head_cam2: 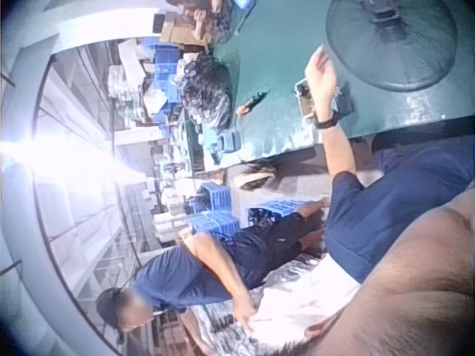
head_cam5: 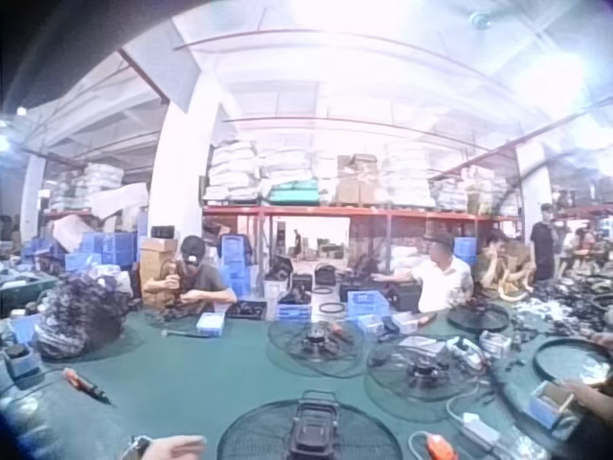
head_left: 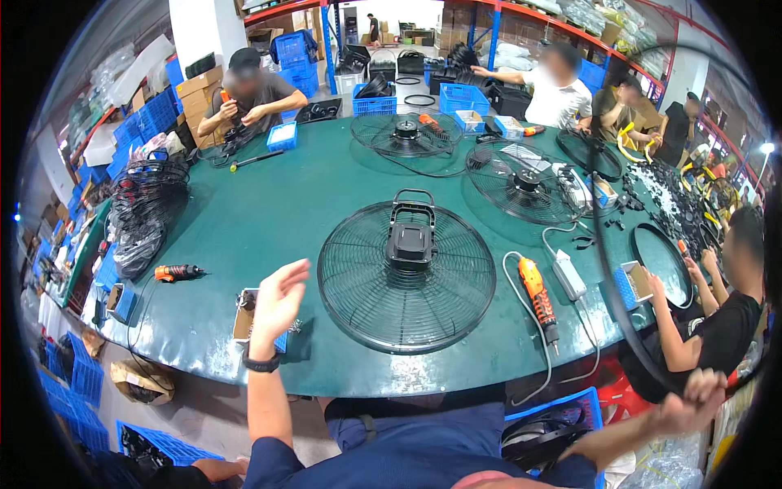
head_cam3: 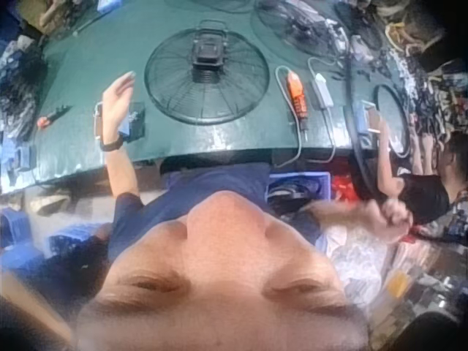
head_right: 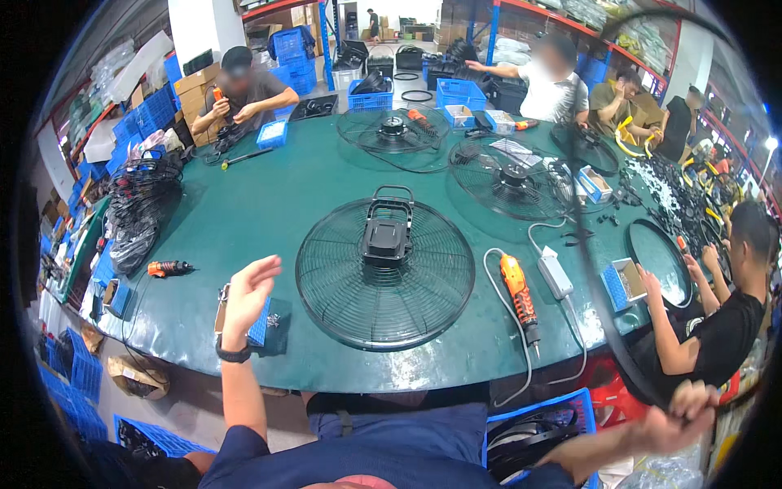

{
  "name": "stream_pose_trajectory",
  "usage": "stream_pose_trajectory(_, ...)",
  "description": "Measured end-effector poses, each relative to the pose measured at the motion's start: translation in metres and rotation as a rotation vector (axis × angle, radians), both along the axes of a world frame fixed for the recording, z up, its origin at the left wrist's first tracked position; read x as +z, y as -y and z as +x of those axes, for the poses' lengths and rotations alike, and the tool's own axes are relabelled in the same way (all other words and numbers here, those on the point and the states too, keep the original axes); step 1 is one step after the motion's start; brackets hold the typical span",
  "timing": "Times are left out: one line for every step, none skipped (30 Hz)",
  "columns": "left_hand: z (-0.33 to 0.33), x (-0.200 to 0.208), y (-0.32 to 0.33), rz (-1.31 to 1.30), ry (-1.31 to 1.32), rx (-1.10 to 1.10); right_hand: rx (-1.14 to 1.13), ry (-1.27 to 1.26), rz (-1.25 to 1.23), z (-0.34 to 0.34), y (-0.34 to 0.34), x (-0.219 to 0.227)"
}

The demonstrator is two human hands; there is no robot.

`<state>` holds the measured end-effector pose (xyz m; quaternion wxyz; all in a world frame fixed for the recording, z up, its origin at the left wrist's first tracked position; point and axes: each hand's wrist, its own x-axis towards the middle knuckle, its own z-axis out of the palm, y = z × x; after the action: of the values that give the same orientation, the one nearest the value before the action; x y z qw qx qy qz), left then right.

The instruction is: Assembling the protective covers and components of an industrial electric fan using a power screwdriver.

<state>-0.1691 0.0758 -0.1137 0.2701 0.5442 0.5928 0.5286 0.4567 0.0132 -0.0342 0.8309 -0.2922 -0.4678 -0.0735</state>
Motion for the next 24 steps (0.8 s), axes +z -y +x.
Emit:
stream_pose_trajectory(0.014, 0.007, -0.009, -0.019, 0.040, -0.063, 0.334, -0.065, 0.005, -0.013, -0.021, 0.009)
stream_pose_trajectory(0.027, 0.013, -0.019, 0.048, 0.075, -0.198, 0.621, -0.188, 0.015, -0.028, -0.039, 0.017)
stream_pose_trajectory(0.041, 0.018, -0.029, 0.023, 0.109, -0.253, 0.783, -0.162, 0.030, -0.046, -0.062, 0.021)
stream_pose_trajectory(0.054, 0.024, -0.037, 0.055, 0.134, -0.362, 0.877, -0.193, 0.037, -0.066, -0.081, 0.024)
stream_pose_trajectory(0.065, 0.030, -0.042, 0.057, 0.125, -0.353, 0.970, -0.229, 0.043, -0.086, -0.100, 0.026)
stream_pose_trajectory(0.077, 0.035, -0.047, 0.146, 0.219, -0.424, 1.026, -0.300, 0.044, -0.105, -0.114, 0.028)
stream_pose_trajectory(0.085, 0.041, -0.052, 0.230, 0.324, -0.499, 1.126, -0.288, 0.013, -0.122, -0.126, 0.030)
stream_pose_trajectory(0.093, 0.047, -0.056, 0.247, 0.303, -0.501, 1.208, -0.312, -0.009, -0.136, -0.137, 0.032)
stream_pose_trajectory(0.099, 0.052, -0.058, 0.383, 0.355, -0.489, 1.264, -0.340, 0.002, -0.151, -0.147, 0.033)
stream_pose_trajectory(0.101, 0.058, -0.059, 0.505, 0.392, -0.481, 1.318, -0.370, 0.010, -0.164, -0.155, 0.033)
stream_pose_trajectory(0.101, 0.064, -0.058, 0.539, 0.446, -0.385, 1.329, -0.402, 0.024, -0.175, -0.161, 0.034)
stream_pose_trajectory(0.100, 0.069, -0.056, 0.579, 0.427, -0.296, 1.337, -0.401, 0.028, -0.183, -0.166, 0.036)
stream_pose_trajectory(0.096, 0.074, -0.054, 0.621, 0.385, -0.235, 1.350, -0.418, 0.020, -0.191, -0.170, 0.037)
stream_pose_trajectory(0.092, 0.079, -0.051, 0.628, 0.350, -0.160, 1.356, -0.480, 0.021, -0.199, -0.174, 0.037)
stream_pose_trajectory(0.089, 0.081, -0.048, 0.667, 0.340, -0.096, 1.355, -0.485, -0.001, -0.207, -0.177, 0.035)
stream_pose_trajectory(0.087, 0.082, -0.044, 0.665, 0.317, -0.004, 1.320, -0.468, -0.035, -0.215, -0.181, 0.033)
stream_pose_trajectory(0.082, 0.084, -0.042, 0.701, 0.320, 0.023, 1.330, -0.449, -0.036, -0.221, -0.185, 0.030)
stream_pose_trajectory(0.077, 0.085, -0.040, 0.694, 0.332, 0.052, 1.325, -0.467, -0.042, -0.228, -0.190, 0.027)
stream_pose_trajectory(0.071, 0.086, -0.038, 0.736, 0.313, 0.058, 1.257, -0.463, -0.085, -0.233, -0.194, 0.022)
stream_pose_trajectory(0.065, 0.086, -0.038, 0.739, 0.308, 0.072, 1.227, -0.448, -0.116, -0.236, -0.198, 0.019)
stream_pose_trajectory(0.060, 0.085, -0.038, 0.740, 0.289, 0.125, 1.230, -0.409, -0.137, -0.239, -0.204, 0.014)
stream_pose_trajectory(0.055, 0.084, -0.039, 0.737, 0.296, 0.157, 1.209, -0.442, -0.155, -0.241, -0.209, 0.010)
stream_pose_trajectory(0.048, 0.083, -0.040, 0.740, 0.284, 0.168, 1.174, -0.434, -0.190, -0.241, -0.217, 0.009)
stream_pose_trajectory(0.041, 0.082, -0.042, 0.720, 0.276, 0.184, 1.146, -0.393, -0.217, -0.241, -0.223, 0.007)
